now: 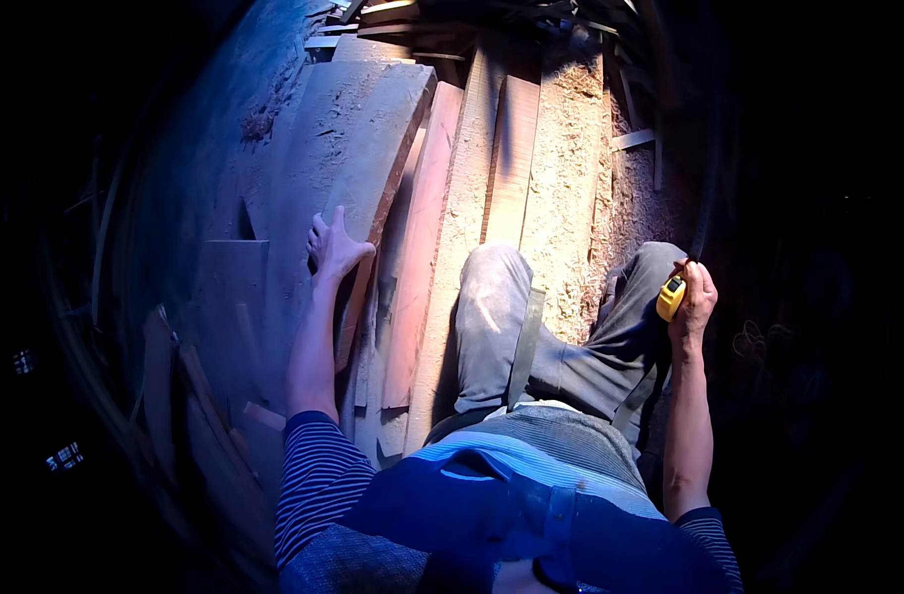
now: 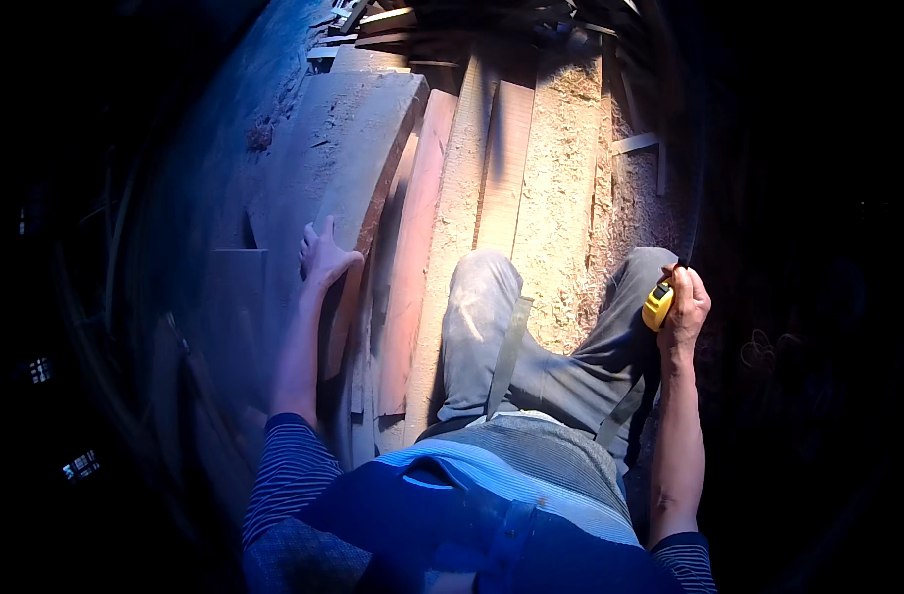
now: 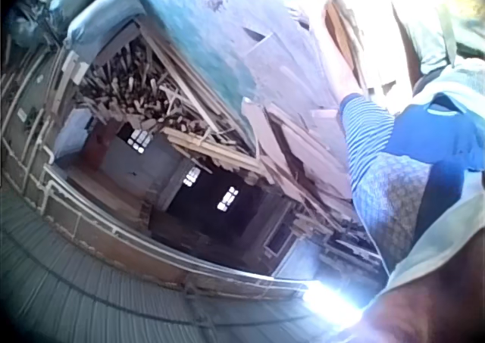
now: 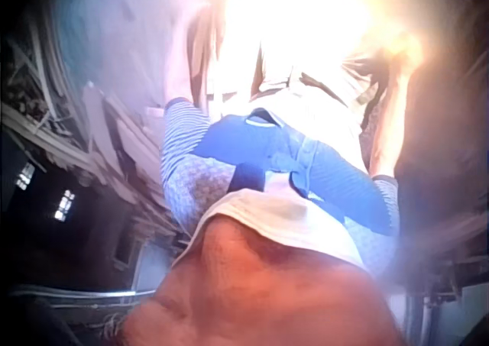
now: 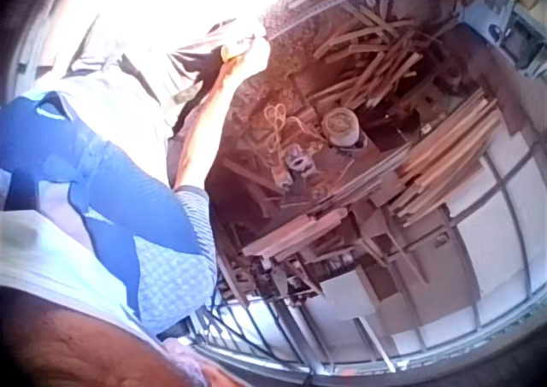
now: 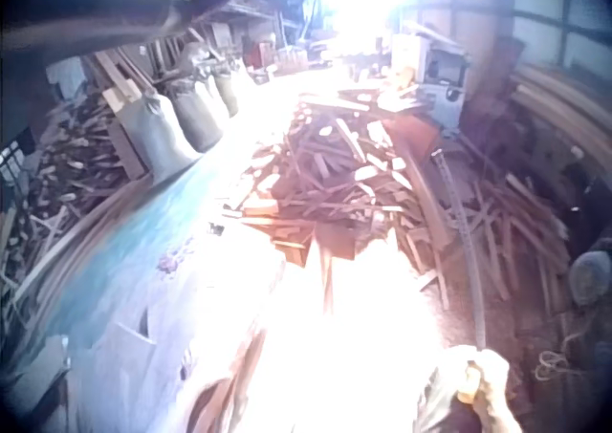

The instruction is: The person measures multiple pieces of wood using a yellow measuring tape and then cuts a wood board on a table saw.

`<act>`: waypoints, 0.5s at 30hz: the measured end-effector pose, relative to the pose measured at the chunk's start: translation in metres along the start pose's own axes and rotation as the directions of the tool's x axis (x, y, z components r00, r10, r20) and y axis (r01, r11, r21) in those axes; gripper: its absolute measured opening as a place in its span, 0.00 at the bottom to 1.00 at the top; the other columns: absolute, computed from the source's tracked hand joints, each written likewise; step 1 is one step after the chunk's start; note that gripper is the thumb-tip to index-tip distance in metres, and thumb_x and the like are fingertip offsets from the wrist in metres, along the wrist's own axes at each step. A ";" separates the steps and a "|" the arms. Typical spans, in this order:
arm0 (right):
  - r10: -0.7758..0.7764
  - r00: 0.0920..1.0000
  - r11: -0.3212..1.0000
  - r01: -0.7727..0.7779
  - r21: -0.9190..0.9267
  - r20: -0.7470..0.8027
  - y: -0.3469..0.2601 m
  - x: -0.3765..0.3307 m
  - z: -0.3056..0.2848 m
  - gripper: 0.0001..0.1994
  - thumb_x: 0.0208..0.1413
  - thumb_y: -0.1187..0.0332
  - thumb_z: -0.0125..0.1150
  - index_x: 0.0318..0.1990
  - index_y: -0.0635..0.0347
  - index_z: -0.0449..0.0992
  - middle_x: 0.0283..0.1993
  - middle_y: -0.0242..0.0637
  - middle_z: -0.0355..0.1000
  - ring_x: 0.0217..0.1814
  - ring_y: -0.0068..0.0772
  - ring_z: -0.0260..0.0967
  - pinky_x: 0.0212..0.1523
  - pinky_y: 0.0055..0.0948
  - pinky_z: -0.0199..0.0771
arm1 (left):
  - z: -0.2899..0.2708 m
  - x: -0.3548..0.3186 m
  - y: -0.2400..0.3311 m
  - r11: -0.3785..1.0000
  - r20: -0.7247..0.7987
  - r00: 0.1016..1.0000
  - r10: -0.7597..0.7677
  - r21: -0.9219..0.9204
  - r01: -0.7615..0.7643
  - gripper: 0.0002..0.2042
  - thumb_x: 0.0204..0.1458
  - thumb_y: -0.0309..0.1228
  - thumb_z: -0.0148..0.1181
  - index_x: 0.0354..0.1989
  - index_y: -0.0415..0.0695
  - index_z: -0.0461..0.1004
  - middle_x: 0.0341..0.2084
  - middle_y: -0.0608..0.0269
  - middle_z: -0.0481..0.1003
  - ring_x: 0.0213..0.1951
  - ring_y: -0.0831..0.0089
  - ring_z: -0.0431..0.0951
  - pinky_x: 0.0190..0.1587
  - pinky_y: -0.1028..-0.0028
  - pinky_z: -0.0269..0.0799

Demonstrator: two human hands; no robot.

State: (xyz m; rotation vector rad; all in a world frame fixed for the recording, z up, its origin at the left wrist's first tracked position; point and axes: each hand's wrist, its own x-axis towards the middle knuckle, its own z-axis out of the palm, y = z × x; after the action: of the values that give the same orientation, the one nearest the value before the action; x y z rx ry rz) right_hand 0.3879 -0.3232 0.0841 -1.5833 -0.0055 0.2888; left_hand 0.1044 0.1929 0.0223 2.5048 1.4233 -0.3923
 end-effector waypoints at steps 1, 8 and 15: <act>0.005 1.000 1.000 -0.005 -0.002 0.012 -0.001 0.000 -0.001 0.12 0.67 0.63 0.56 0.37 0.63 0.80 0.32 0.26 0.72 0.34 0.15 0.66 0.38 0.19 0.66 | 0.001 -0.005 -0.006 0.997 0.030 0.999 0.013 -0.082 -0.011 0.53 0.31 0.45 0.75 0.72 0.52 0.57 0.67 0.40 0.56 0.68 0.43 0.58 0.67 0.50 0.58; 0.024 1.000 1.000 -0.024 -0.005 -0.003 0.001 -0.002 -0.005 0.14 0.67 0.62 0.54 0.39 0.64 0.80 0.32 0.29 0.73 0.33 0.17 0.68 0.38 0.19 0.68 | 0.001 -0.100 -0.012 0.145 0.334 0.911 0.241 -0.941 0.306 0.46 0.37 0.37 0.64 0.71 0.41 0.58 0.49 0.57 0.75 0.47 0.69 0.78 0.50 0.69 0.76; 0.008 1.000 1.000 -0.008 -0.010 0.028 0.005 0.005 -0.006 0.13 0.66 0.63 0.57 0.39 0.64 0.80 0.33 0.29 0.74 0.35 0.17 0.69 0.40 0.19 0.69 | 0.001 -0.158 -0.001 -0.055 0.294 0.912 0.287 -0.945 0.322 0.47 0.35 0.39 0.64 0.70 0.40 0.58 0.53 0.53 0.73 0.52 0.64 0.77 0.56 0.65 0.75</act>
State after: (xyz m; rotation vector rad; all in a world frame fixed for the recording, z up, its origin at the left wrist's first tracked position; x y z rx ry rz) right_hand 0.3934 -0.3286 0.0781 -1.5896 -0.0228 0.3177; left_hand 0.0258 0.0664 0.0759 0.9459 0.8639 0.1814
